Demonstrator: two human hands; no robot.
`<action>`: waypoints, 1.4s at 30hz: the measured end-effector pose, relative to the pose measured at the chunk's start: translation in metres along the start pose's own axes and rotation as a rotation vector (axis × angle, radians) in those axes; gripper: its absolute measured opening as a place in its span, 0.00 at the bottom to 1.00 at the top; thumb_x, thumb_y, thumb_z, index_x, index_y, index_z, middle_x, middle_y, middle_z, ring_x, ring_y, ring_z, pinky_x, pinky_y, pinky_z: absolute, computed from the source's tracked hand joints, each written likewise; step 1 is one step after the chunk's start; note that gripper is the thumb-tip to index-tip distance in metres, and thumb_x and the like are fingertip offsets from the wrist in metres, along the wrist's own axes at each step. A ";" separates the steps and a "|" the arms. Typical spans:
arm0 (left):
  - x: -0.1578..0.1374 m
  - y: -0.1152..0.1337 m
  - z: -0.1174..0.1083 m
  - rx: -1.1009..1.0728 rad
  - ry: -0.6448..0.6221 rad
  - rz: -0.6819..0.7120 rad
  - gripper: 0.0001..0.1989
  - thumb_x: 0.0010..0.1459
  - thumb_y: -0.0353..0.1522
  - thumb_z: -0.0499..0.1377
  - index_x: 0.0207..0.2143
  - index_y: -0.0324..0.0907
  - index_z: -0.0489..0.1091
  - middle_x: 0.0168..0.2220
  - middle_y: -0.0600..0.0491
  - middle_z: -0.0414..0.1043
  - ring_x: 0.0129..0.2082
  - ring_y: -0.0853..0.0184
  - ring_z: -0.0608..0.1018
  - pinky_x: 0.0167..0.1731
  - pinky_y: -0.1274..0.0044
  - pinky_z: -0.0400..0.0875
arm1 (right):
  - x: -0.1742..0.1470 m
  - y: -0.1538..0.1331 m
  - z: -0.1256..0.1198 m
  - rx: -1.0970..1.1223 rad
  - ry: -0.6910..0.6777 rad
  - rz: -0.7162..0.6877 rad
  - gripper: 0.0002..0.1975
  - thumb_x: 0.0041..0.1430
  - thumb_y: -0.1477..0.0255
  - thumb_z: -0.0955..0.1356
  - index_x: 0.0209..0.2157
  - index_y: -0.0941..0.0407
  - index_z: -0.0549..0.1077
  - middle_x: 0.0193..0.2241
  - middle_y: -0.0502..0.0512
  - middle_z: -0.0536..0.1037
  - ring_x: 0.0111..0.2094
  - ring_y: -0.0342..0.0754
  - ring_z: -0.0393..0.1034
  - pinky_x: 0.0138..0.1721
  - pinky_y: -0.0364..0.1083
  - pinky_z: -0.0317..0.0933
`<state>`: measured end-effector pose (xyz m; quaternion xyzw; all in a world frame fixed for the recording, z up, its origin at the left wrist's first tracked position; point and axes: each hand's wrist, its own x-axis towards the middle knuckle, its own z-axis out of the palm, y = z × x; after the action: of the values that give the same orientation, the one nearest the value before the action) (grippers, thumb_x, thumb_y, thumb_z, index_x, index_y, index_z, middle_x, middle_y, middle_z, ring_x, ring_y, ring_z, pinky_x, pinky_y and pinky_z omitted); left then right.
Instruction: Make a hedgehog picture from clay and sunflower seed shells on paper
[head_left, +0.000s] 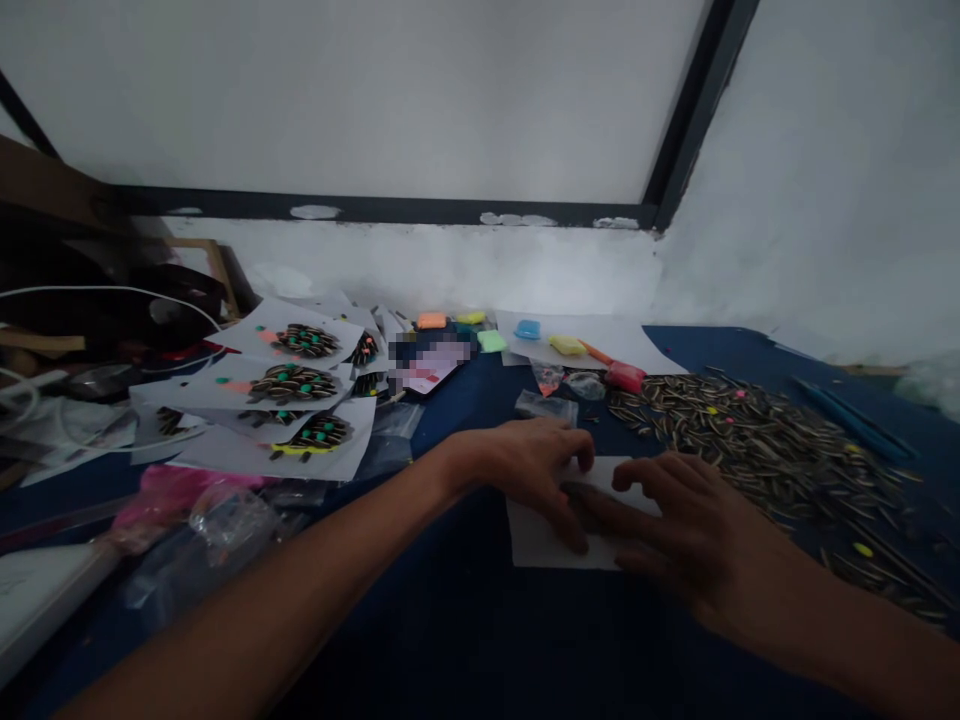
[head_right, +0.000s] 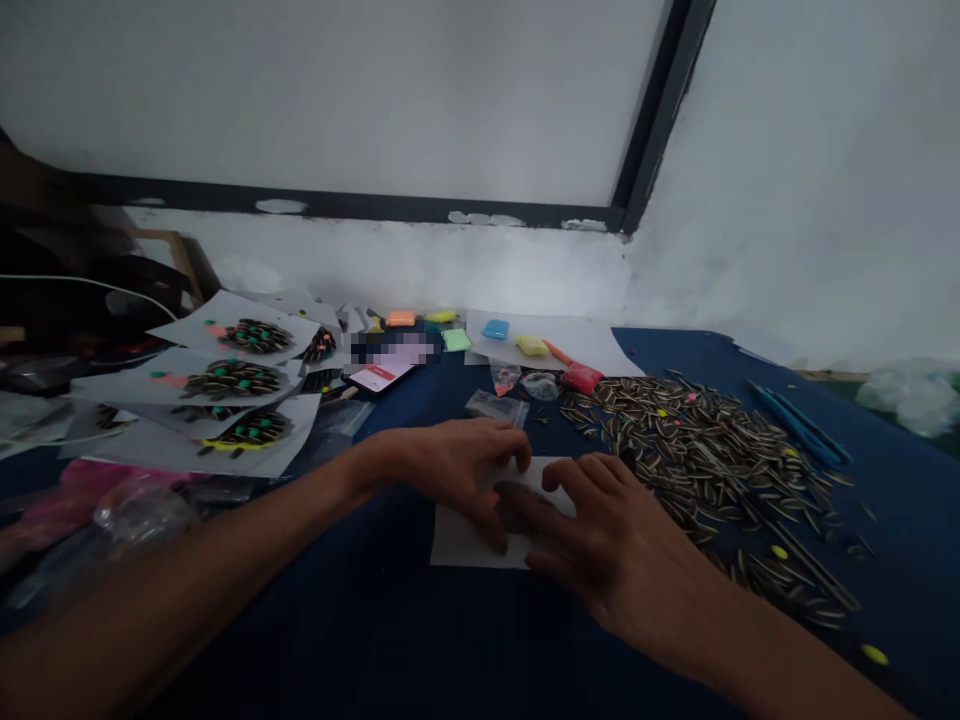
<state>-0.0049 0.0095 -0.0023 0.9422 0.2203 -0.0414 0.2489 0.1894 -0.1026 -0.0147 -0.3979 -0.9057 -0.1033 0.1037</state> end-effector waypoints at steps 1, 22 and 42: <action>0.000 0.000 0.000 0.000 0.005 -0.001 0.35 0.38 0.50 0.65 0.48 0.46 0.63 0.44 0.52 0.65 0.42 0.62 0.69 0.38 0.74 0.65 | -0.001 0.000 0.001 0.003 -0.005 0.014 0.18 0.63 0.70 0.63 0.54 0.46 0.69 0.41 0.57 0.70 0.37 0.52 0.63 0.38 0.52 0.58; 0.000 0.004 -0.001 0.003 0.004 -0.017 0.37 0.37 0.52 0.66 0.47 0.45 0.63 0.44 0.52 0.66 0.42 0.63 0.70 0.39 0.75 0.65 | 0.004 0.016 0.009 0.098 -0.015 0.044 0.14 0.65 0.68 0.62 0.50 0.45 0.72 0.42 0.56 0.70 0.38 0.51 0.65 0.38 0.51 0.59; 0.003 -0.001 0.003 0.010 0.014 -0.003 0.36 0.38 0.51 0.65 0.48 0.45 0.62 0.46 0.51 0.66 0.44 0.61 0.70 0.40 0.73 0.65 | 0.009 0.014 0.017 0.084 0.024 0.043 0.14 0.63 0.67 0.63 0.49 0.45 0.73 0.41 0.56 0.70 0.39 0.51 0.65 0.40 0.52 0.59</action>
<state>-0.0020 0.0098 -0.0057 0.9434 0.2234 -0.0365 0.2424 0.1924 -0.0827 -0.0272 -0.4113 -0.8991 -0.0678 0.1332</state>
